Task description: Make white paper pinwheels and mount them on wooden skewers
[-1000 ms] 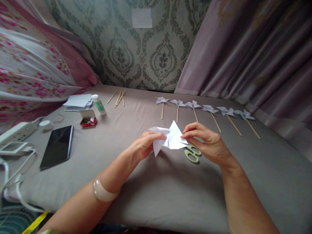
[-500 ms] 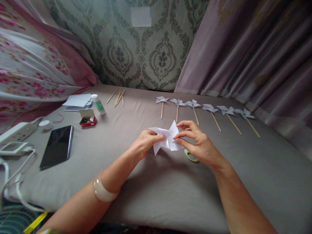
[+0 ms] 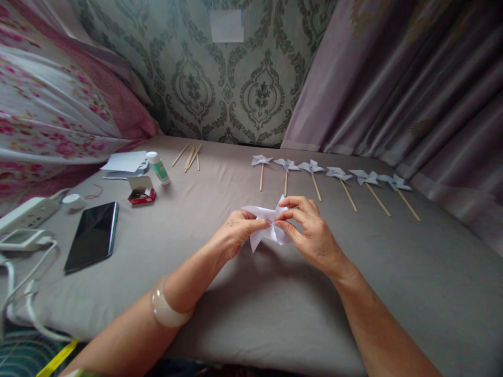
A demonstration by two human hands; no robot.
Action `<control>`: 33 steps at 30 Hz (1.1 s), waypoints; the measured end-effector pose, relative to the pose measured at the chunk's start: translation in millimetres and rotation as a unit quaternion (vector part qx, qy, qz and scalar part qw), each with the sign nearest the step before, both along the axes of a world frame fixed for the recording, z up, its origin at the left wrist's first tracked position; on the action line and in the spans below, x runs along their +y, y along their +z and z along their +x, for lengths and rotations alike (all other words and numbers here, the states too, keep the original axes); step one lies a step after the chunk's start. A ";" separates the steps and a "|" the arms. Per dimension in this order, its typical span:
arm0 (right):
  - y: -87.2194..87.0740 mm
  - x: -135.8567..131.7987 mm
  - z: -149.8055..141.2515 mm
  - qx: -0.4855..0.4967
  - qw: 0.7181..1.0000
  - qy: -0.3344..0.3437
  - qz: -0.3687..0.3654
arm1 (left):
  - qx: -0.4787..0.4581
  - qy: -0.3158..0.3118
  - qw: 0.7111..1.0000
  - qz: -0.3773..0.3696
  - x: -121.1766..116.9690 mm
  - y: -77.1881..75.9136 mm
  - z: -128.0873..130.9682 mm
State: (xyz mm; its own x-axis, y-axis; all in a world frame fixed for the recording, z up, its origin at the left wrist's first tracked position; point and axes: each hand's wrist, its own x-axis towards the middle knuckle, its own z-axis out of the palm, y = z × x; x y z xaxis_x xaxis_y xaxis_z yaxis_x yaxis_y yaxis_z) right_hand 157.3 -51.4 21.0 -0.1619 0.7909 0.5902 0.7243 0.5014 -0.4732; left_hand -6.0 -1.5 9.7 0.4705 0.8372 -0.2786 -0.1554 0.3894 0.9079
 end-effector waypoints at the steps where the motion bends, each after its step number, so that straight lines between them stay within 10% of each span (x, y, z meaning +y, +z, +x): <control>1: 0.0 -0.1 -0.3 -0.001 1.000 -0.001 -0.001 | -0.001 -0.001 1.000 0.000 -0.1 -0.2 0.0; 33: -2.3 -1.0 -4.8 -0.029 0.999 -0.038 0.024 | -0.030 -0.019 0.999 0.002 -2.4 3.8 -1.0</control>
State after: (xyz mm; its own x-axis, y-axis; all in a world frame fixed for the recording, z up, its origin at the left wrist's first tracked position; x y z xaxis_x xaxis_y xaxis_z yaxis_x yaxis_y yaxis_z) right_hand 152.5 -52.4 18.8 -0.1372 0.7726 0.6199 0.7864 0.4655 -0.4061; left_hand -7.1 -3.9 13.4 0.5179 0.8193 -0.2461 -0.1937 0.3925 0.8991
